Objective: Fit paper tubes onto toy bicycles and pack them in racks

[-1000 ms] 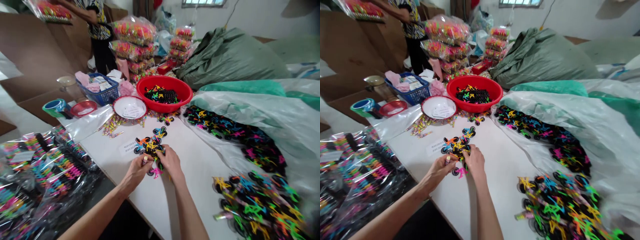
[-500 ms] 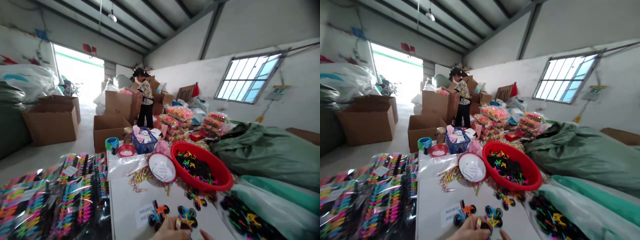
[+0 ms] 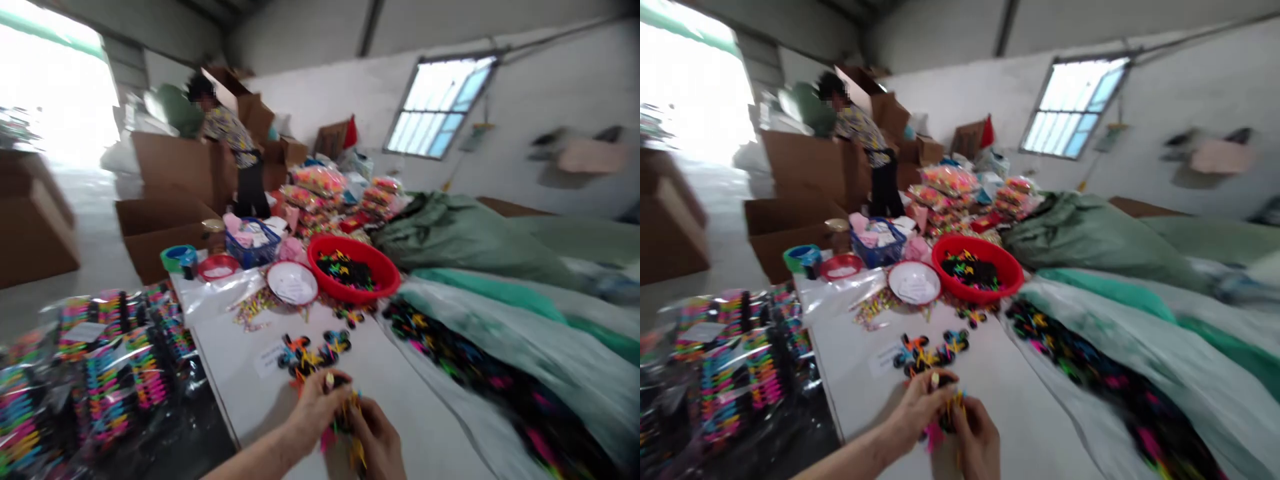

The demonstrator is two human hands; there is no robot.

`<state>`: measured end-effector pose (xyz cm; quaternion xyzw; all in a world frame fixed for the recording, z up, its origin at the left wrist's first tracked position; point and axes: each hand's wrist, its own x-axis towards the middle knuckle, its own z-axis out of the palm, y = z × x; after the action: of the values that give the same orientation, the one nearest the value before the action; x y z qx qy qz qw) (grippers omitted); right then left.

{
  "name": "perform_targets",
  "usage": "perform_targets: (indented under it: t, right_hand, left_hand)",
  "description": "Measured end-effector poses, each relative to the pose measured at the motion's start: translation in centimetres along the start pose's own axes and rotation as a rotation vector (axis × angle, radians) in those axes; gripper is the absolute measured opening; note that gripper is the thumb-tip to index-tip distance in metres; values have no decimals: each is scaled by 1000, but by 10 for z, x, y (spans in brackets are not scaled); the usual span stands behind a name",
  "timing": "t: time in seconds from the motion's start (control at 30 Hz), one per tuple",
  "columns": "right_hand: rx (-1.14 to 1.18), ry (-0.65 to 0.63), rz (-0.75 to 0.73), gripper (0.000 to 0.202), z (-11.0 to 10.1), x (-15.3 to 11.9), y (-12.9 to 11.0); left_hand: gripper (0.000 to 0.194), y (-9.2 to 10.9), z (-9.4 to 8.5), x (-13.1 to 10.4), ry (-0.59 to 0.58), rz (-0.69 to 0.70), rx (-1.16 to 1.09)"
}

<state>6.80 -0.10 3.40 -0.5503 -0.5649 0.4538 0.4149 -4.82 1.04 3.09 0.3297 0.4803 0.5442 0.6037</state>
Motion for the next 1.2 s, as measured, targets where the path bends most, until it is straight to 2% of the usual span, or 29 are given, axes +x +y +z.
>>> perform_targets:
  t: [0.1, 0.17, 0.23, 0.3, 0.37, 0.43, 0.57, 0.67, 0.77, 0.83, 0.93, 1.0, 1.07, 1.13, 1.2]
  right_hand:
    - [-24, 89, 29, 35, -20, -5, 5]
    - [-55, 253, 11, 31, -33, -10, 2]
    - [-86, 371, -14, 28, -40, -14, -3]
    - [-96, 323, 0, 25, -40, -16, -4]
    - [-53, 189, 42, 24, -37, -17, 0]
    - [37, 119, 74, 24, -34, -17, 8]
    - [158, 26, 157, 27, -38, -18, 18]
    - [273, -103, 256, 31, -41, -19, 24]
    - [334, -122, 293, 33, -36, -22, 30]
    - [188, -52, 257, 32, -30, -24, 32]
    - [-170, 113, 156, 32, -22, -26, 29]
    - [-301, 142, 124, 35, -22, -28, 26]
    - [-342, 112, 111, 38, -31, -29, 24]
    - [-408, 102, 72, 37, -49, -32, 25]
    - [-544, 147, -11, 34, -74, -35, 30]
  left_hand:
    - [47, 2, -3, -3, -65, 38, 131]
    - [50, -3, -7, -2, -188, 1, 209]
    - [44, -11, -11, -3, -344, -44, 244]
    - [38, -16, -12, -6, -450, -32, 275]
    - [34, -16, -12, -8, -496, 29, 342]
    - [31, -15, -12, -8, -526, 79, 406]
    - [31, -15, -15, -4, -617, 16, 323]
    - [34, -22, -17, -3, -622, -91, 224]
    - [32, -31, -20, -5, -584, -108, 261]
    - [27, -37, -19, -9, -481, -52, 359]
    - [18, -43, -12, -18, -286, 24, 530]
    - [18, -43, -4, -24, -232, 40, 599]
    - [19, -38, 5, -28, -250, 44, 641]
    - [22, -26, 7, -28, -339, 84, 666]
    - [28, -7, -6, -20, -403, 189, 712]
